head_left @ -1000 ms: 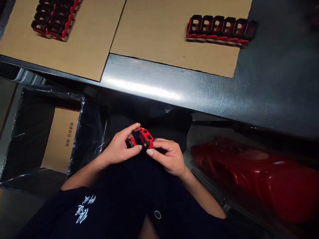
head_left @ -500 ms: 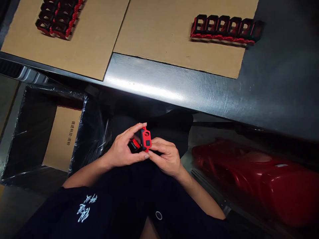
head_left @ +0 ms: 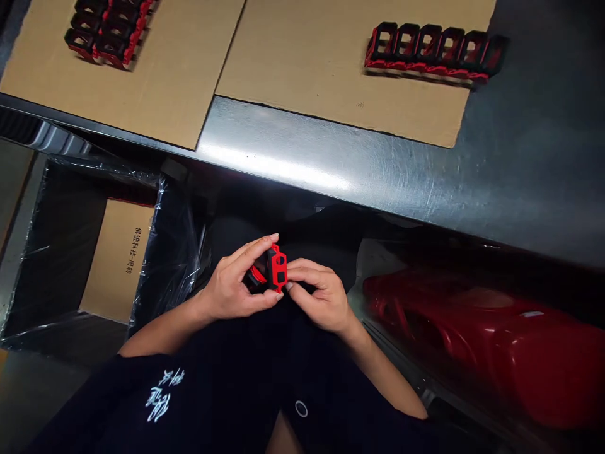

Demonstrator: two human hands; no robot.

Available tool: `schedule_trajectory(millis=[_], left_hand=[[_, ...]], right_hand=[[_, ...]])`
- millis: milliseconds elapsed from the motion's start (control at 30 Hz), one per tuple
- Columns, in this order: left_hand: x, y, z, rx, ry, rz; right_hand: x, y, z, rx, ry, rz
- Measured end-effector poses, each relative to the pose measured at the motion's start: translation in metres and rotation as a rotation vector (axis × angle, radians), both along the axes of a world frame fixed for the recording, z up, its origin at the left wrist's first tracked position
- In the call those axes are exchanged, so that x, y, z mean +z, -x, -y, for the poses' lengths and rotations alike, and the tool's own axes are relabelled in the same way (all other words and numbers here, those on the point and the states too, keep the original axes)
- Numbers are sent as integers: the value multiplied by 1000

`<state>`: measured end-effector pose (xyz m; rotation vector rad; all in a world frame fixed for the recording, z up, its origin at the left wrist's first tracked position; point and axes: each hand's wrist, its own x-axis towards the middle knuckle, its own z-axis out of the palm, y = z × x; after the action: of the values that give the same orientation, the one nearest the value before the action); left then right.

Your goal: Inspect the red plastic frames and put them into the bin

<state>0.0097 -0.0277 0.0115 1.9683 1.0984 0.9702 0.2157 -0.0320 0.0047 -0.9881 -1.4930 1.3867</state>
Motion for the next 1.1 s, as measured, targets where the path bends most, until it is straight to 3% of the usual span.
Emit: schedule_trajectory(millis=[167, 300, 667, 1100], left_hand=[[-1, -1, 1, -10, -32, -35], [-2, -2, 3, -30, -11, -45], [-7, -1, 6, -52, -68, -95], [-14, 4, 4, -118, -331, -266]], right_hand=[[2, -8, 0, -115, 258, -89], [5, -5, 2, -96, 441, -266], [9, 3, -2, -31, 501, -313], [10, 5, -1, 27, 558, -278]])
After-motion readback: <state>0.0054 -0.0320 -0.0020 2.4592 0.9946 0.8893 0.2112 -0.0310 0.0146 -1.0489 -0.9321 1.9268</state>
